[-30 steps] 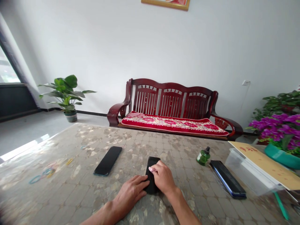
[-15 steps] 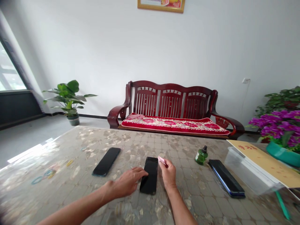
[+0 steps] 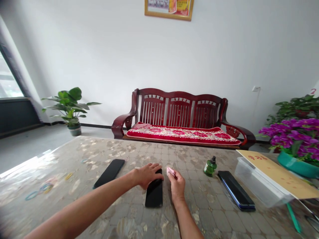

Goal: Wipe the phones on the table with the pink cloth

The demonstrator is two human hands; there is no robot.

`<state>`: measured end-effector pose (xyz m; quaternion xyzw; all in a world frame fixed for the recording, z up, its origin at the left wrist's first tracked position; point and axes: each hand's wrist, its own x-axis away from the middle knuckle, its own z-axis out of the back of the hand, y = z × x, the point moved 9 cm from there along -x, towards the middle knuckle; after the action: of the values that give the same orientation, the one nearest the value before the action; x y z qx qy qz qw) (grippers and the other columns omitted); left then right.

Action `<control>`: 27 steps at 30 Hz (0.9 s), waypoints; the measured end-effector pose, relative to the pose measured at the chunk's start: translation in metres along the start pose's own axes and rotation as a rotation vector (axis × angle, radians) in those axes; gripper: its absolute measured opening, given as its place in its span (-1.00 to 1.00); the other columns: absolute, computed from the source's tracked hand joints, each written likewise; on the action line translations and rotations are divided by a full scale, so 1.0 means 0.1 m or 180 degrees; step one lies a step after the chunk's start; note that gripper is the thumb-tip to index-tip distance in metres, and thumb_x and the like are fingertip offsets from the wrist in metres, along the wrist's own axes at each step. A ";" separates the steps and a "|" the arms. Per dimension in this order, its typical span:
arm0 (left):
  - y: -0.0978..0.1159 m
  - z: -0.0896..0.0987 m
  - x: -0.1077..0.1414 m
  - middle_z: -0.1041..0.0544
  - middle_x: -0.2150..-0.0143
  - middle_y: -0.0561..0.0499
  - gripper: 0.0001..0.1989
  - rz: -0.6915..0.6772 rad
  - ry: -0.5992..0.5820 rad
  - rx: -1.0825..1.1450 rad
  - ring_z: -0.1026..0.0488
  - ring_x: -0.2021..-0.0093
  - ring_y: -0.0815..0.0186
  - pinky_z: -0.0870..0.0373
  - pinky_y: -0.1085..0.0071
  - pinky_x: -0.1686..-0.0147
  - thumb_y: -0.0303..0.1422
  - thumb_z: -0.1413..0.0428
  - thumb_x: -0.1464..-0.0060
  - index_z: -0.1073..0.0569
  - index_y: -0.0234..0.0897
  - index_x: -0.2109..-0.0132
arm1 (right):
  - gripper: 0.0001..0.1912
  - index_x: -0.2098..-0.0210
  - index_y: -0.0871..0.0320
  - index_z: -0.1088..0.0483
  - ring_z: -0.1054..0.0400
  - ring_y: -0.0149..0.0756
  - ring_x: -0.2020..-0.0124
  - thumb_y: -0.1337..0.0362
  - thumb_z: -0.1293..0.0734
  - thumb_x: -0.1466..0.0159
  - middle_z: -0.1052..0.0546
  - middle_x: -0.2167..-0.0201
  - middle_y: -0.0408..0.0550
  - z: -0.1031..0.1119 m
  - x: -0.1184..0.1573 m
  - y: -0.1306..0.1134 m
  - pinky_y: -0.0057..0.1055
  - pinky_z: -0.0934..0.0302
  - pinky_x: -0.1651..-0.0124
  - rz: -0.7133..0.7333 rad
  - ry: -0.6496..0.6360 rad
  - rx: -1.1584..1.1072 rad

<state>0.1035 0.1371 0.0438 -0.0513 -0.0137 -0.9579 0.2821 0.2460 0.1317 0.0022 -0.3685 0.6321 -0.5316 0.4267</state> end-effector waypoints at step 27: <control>-0.45 -0.29 1.23 -0.38 0.05 -0.10 -0.35 0.1971 0.1221 0.1411 -0.30 0.00 0.03 -0.29 0.25 -0.03 -0.17 -0.36 0.30 -0.44 -0.24 0.00 | -0.77 0.30 0.05 -0.47 -0.24 -0.24 0.23 0.40 -0.20 -0.35 -0.45 0.33 -0.09 -0.70 0.63 -0.54 -0.35 -0.02 0.16 0.2139 -0.1070 0.3876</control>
<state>-0.0261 0.1071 0.0277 0.1881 -0.1505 -0.7940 0.5581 0.1584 0.0904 0.0512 0.0728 0.2282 -0.5659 0.7889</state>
